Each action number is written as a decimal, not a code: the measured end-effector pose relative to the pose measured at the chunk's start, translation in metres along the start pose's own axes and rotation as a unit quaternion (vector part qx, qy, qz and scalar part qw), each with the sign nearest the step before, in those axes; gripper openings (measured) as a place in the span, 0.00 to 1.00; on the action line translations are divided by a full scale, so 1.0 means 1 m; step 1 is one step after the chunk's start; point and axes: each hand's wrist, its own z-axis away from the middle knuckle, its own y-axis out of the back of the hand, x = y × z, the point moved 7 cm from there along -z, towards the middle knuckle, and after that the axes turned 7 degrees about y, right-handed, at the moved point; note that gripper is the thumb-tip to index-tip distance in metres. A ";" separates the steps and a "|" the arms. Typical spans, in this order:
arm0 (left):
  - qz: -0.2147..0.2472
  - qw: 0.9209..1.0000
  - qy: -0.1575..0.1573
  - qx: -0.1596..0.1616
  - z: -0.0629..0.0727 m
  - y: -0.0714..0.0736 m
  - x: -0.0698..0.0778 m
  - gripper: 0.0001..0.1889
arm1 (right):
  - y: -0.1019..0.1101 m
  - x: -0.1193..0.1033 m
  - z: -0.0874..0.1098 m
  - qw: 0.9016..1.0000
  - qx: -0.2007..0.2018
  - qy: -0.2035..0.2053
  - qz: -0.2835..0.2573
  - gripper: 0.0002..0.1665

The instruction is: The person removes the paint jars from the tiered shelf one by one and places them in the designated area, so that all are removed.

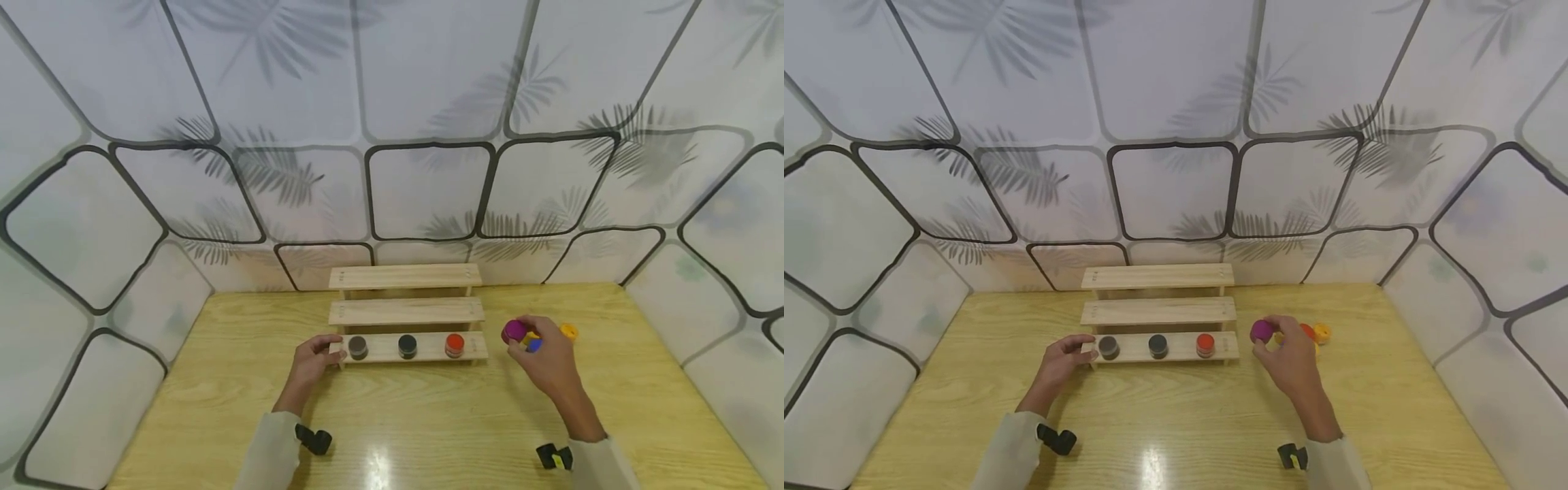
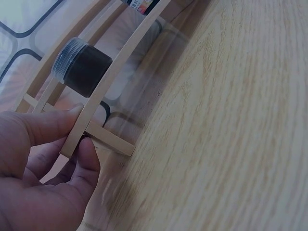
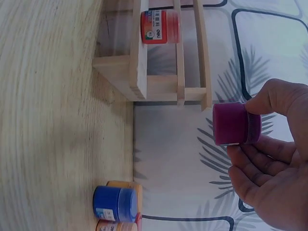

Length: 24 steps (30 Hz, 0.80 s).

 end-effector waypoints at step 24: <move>-0.003 1.000 -0.003 -0.011 0.002 -0.001 0.001 0.18 | 0.021 0.039 0.020 0.999 0.028 -0.007 0.029 0.23</move>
